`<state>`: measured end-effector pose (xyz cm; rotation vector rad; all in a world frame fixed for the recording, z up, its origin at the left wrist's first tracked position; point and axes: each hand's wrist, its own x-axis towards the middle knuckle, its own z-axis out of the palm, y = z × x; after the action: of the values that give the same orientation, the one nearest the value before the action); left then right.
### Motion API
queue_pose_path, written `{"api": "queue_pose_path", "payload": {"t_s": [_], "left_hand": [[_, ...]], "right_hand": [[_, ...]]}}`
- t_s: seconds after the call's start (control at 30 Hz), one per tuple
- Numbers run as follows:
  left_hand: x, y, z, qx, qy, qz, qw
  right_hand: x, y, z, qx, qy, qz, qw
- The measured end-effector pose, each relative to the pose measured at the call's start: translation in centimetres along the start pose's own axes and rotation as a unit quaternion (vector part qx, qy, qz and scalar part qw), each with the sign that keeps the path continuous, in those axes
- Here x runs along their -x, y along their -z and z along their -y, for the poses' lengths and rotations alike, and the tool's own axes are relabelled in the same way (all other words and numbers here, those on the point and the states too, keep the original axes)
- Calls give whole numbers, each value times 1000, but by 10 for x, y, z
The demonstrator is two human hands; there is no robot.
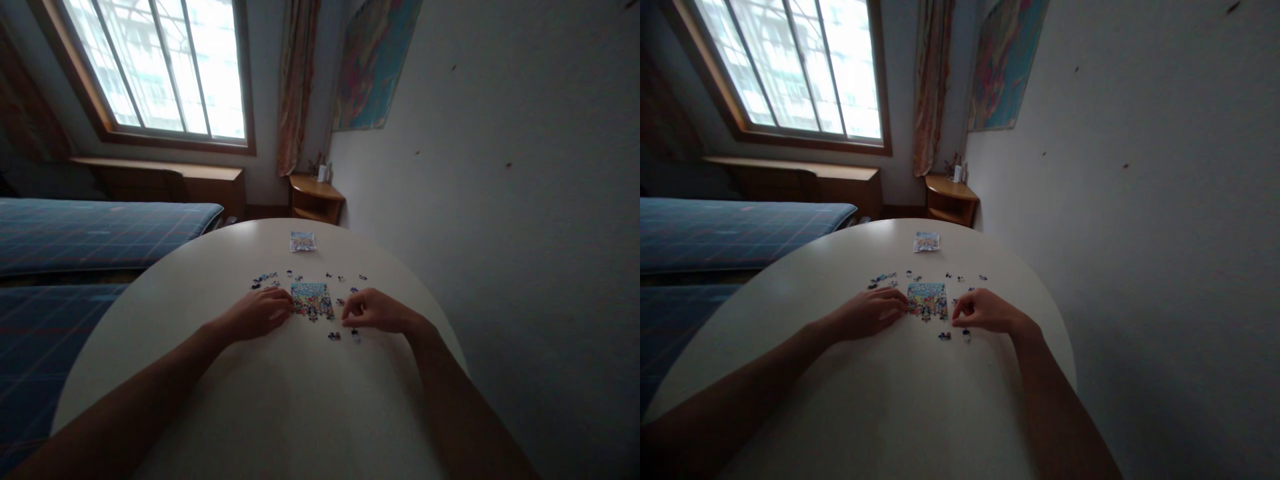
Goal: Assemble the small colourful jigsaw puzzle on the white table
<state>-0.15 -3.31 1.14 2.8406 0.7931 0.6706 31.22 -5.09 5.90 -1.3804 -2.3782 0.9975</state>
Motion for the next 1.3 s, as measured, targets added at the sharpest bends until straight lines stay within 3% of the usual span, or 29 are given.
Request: {"api": "queue_pose_path", "payload": {"t_s": [0.17, 0.27, 0.47, 0.67, 0.8, 0.9, 1.03, 1.3], "left_hand": [[1, 0, 0, -6, 4, 7, 1000], [1, 0, 0, -7, 3, 4, 1000], [1, -2, 2, 1, 1, 4, 1000], [2, -2, 4, 3, 4, 10, 1000], [2, 0, 3, 6, 2, 15, 1000], [2, 0, 4, 4, 2, 20, 1000], [2, 0, 5, 1, 3, 20, 1000], [4, 5, 6, -21, 44, 3, 999]], "right_hand": [[6, 6, -12, 3, -84, 42, 996], [7, 9, -19, 8, -115, 15, 993], [7, 19, -35, 90, -153, -103, 979], [4, 24, -53, 103, -153, -204, 961], [0, 27, -64, 96, -193, -335, 917], [-2, 28, -72, 88, -226, -393, 887], [-1, 26, -80, 93, -259, -398, 875], [1, 24, -90, 97, -251, -340, 901]]}}
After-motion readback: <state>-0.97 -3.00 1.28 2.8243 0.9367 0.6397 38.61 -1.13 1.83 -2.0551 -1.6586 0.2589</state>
